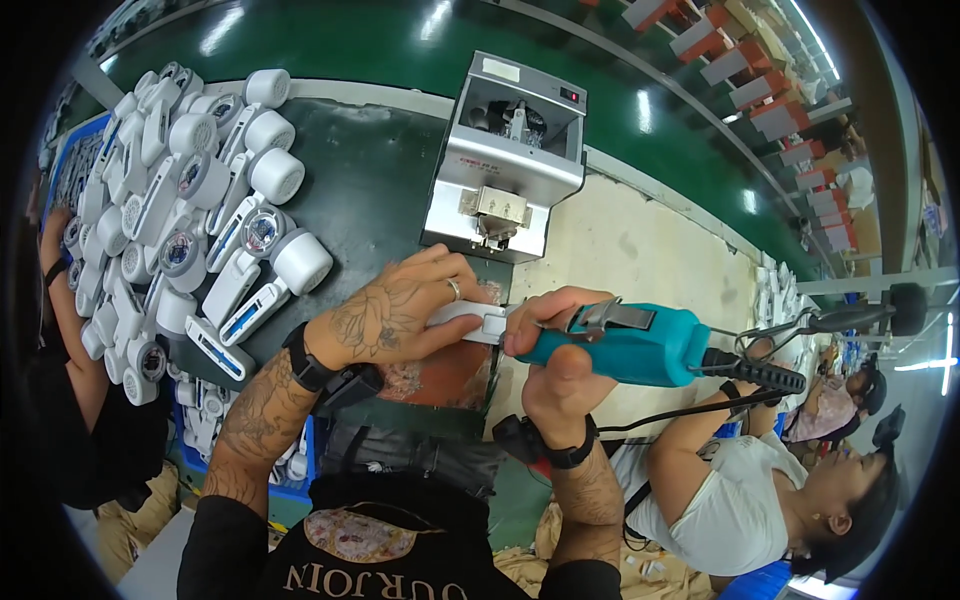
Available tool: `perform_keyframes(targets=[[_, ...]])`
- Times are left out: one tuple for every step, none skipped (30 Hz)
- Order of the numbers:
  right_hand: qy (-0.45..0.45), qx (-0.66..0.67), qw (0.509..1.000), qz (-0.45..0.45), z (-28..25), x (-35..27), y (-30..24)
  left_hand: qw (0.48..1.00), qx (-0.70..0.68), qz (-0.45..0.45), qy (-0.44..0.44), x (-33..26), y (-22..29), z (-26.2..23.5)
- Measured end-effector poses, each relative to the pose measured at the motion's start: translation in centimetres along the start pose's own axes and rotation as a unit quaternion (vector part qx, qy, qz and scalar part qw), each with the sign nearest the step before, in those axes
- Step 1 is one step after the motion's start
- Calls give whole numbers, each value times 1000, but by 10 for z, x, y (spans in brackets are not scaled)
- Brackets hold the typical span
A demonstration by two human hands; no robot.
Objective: The person picks up a handheld fan from a pile, places it on a work surface, and uses a power screwdriver to drive a screw into the housing. After setting the fan aside, the person repeats the process with another unit.
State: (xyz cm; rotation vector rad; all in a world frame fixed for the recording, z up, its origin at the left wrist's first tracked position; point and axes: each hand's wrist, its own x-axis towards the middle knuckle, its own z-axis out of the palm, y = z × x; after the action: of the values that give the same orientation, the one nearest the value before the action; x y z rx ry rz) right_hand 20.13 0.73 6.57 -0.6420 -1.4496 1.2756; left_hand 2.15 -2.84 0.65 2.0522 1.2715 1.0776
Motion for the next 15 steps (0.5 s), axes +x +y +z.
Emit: perform_keyframes(targets=[[0,1,1000,-2,-1,0,4,1000,4,-17,-5,0,3,-1],[-1,11,1000,-2,-1,-2,8,999,5,-33,-12,-1,5,-2],[-1,22,1000,-2,-1,-3,10,999,5,-31,-14,0,4,-3],[2,21,1000,-4,0,-2,11,1000,14,-23,-15,0,3,-4],[0,31,1000,-6,1,-3,11,1000,20,-13,-16,1,3,-5],[-1,40,999,-9,1,-3,9,1000,20,-9,-18,2,3,-4],[-13,51,999,-2,-3,-3,11,1000,13,1,-12,4,2,-3],[-12,50,999,-11,-5,-2,14,1000,10,13,-5,8,0,-4],[-6,50,999,-16,-5,-4,15,1000,15,22,-4,10,3,-6],[-1,50,998,-23,-4,-7,15,1000,22,6,-19,7,9,-7],[-7,63,998,-18,-5,-9,20,999,37,-7,-30,7,9,-9],[-2,78,997,-19,-4,-10,22,998,52,9,-25,7,11,-10],[4,78,997,-14,-4,-10,19,999,41,5,-21,6,10,-8],[11,80,997,-5,-4,-11,19,999,29,-4,-19,5,8,-5],[10,85,996,-23,-6,-13,18,999,42,10,-16,5,10,-5]])
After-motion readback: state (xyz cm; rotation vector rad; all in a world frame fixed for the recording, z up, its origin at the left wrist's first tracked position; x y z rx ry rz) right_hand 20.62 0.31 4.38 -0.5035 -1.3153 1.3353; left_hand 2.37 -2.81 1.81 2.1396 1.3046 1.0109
